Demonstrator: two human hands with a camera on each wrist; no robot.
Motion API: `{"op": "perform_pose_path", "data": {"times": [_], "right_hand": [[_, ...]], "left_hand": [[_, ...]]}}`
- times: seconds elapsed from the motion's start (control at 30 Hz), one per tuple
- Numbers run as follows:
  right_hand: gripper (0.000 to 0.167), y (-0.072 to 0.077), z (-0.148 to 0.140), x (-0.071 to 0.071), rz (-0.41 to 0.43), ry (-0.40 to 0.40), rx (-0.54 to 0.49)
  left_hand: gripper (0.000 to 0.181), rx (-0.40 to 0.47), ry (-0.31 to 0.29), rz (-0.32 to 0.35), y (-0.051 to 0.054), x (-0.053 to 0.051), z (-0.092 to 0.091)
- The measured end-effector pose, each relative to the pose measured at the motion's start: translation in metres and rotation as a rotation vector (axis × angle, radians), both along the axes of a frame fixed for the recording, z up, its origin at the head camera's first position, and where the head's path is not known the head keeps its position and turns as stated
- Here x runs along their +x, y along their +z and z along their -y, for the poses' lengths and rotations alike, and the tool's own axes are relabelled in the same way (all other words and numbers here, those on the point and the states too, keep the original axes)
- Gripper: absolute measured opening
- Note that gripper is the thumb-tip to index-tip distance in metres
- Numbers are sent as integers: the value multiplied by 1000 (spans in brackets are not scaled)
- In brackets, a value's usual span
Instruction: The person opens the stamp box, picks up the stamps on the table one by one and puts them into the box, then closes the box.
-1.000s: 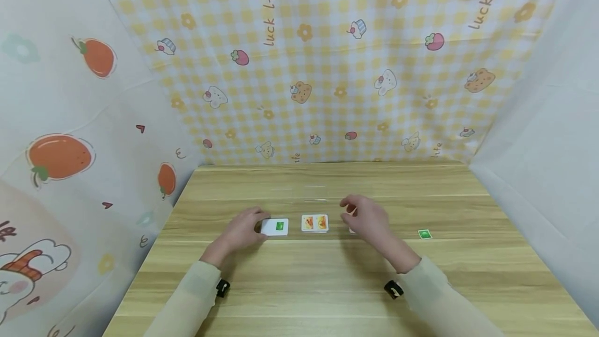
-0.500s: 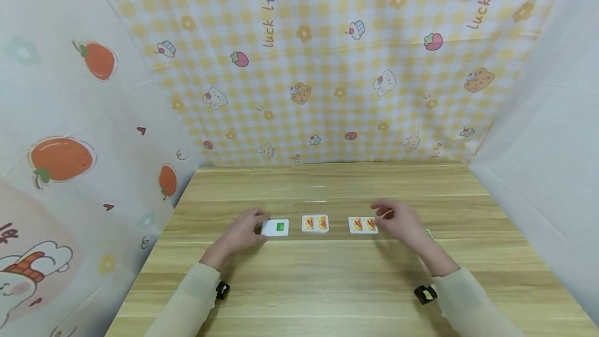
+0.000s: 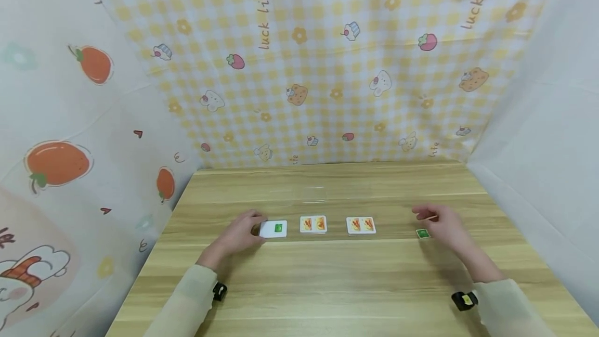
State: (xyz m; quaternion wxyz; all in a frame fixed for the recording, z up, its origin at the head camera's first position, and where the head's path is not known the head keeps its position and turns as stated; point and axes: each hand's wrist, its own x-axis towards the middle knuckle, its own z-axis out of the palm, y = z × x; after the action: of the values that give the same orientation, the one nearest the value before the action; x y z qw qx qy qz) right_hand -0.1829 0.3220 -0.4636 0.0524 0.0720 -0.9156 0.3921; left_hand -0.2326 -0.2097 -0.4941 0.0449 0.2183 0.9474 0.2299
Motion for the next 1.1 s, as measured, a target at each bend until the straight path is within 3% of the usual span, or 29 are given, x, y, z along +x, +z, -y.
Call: {"op": "perform_pose_path", "data": {"times": [0.37, 0.63, 1.0, 1.1], "right_hand": [[37, -25, -27, 1, 57, 92, -5], [35, -30, -27, 3, 90, 105, 19], [27, -33, -26, 0, -15, 118, 175], [27, -32, -25, -1, -10, 114, 182]], "left_hand": [[58, 13, -12, -8, 1, 1, 2], [58, -3, -29, -17, 2, 0, 2], [58, 1, -36, -26, 0, 0, 3], [58, 3, -43, -32, 0, -1, 4]]}}
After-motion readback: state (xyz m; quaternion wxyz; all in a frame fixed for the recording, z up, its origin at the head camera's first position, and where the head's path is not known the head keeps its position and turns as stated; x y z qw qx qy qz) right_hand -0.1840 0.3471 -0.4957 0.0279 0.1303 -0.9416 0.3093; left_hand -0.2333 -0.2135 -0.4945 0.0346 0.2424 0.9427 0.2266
